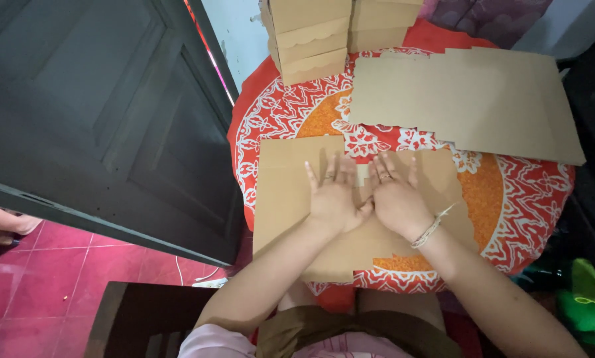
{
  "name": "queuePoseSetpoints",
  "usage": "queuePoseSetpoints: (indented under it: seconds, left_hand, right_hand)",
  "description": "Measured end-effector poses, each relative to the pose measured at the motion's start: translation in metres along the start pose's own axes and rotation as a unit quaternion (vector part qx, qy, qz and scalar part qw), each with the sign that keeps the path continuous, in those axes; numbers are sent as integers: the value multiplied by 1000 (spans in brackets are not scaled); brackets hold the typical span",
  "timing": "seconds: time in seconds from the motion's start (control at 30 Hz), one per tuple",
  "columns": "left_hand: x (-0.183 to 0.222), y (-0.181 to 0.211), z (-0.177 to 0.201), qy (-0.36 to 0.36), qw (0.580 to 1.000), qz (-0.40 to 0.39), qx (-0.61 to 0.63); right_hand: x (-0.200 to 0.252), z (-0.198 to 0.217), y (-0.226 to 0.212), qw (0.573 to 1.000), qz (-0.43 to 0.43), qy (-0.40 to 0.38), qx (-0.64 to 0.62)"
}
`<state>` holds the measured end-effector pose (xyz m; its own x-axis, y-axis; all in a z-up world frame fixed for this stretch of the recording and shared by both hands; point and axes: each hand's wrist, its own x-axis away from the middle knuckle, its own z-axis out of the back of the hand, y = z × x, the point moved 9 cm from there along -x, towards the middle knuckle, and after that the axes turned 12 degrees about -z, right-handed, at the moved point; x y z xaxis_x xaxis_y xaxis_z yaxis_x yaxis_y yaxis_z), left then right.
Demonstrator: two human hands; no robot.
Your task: Folding flat cardboard sheets along pre-scored lines to create box components and stacking them.
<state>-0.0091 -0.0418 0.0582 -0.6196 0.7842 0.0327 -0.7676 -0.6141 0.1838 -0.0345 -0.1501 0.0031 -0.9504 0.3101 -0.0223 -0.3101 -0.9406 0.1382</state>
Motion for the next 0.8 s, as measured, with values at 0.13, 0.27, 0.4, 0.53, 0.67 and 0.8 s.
queuePoseSetpoints:
  seconds: [0.13, 0.27, 0.4, 0.53, 0.67, 0.8]
  left_hand:
    - [-7, 9, -7, 4, 997, -69, 21]
    - [-8, 7, -8, 9, 998, -41, -41]
    - [-4, 1, -7, 16, 998, -21, -49]
    - [-4, 5, -4, 20, 998, -56, -5]
    - [-3, 8, 2, 26, 997, -41, -52]
    - [3, 0, 3, 28, 998, -5, -58]
  right_hand:
    - [-8, -14, 0, 1000, 25, -4, 5]
    - [3, -6, 2, 999, -16, 3, 47]
    - [9, 10, -4, 999, -15, 7, 40]
    - [6, 11, -10, 999, 12, -34, -19]
    - [0, -12, -7, 999, 15, 30, -3]
    - [-3, -18, -1, 998, -20, 49, 39]
